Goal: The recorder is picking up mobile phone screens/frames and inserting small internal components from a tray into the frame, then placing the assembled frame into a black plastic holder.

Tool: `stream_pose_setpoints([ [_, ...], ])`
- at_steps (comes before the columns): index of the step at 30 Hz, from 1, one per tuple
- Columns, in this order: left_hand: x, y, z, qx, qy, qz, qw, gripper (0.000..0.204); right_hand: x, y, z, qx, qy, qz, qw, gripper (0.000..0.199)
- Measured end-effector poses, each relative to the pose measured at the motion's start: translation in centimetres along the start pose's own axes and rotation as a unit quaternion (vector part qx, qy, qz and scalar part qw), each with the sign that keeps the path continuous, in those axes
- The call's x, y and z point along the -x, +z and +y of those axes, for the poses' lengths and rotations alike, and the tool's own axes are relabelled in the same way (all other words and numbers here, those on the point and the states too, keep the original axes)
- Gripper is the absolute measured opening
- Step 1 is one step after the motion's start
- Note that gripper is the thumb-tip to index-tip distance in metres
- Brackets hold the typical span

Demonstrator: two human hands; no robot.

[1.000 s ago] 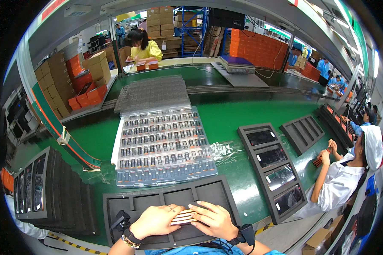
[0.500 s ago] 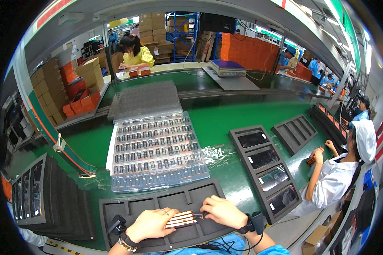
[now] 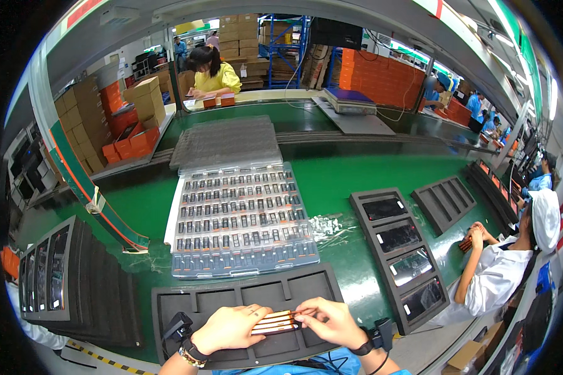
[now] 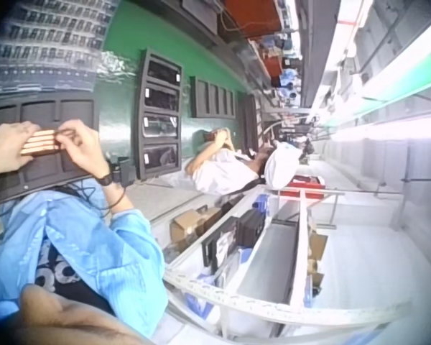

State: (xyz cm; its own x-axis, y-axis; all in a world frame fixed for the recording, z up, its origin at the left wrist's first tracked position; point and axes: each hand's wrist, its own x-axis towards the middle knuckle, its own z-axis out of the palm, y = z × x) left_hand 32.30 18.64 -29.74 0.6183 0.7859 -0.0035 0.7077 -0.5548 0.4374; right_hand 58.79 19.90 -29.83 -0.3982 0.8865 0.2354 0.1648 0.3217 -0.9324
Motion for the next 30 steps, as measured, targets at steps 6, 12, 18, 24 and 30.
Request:
stream_pose_setpoints([
  [6,-0.2,0.2,-0.4,0.001,0.000,0.002,1.000,0.050,-0.1,2.8,2.4,0.186,-0.227,0.027,0.956,0.020],
  [12,-1.1,-0.3,0.2,0.004,0.011,0.006,1.000,0.048,0.8,2.0,2.5,0.257,-0.241,0.025,0.936,0.021],
  [18,0.4,-0.8,0.9,0.017,-0.011,0.015,1.000,0.061,0.5,2.7,1.1,0.261,-0.267,0.000,0.928,0.018],
  [24,-0.1,-1.0,1.7,0.009,-0.017,0.003,1.000,0.060,1.6,1.9,0.9,0.330,-0.278,-0.002,0.902,0.023],
  [30,-0.3,-1.7,2.2,0.011,-0.021,0.003,1.000,0.060,2.1,1.1,1.4,0.263,-0.203,-0.015,0.943,0.024],
])
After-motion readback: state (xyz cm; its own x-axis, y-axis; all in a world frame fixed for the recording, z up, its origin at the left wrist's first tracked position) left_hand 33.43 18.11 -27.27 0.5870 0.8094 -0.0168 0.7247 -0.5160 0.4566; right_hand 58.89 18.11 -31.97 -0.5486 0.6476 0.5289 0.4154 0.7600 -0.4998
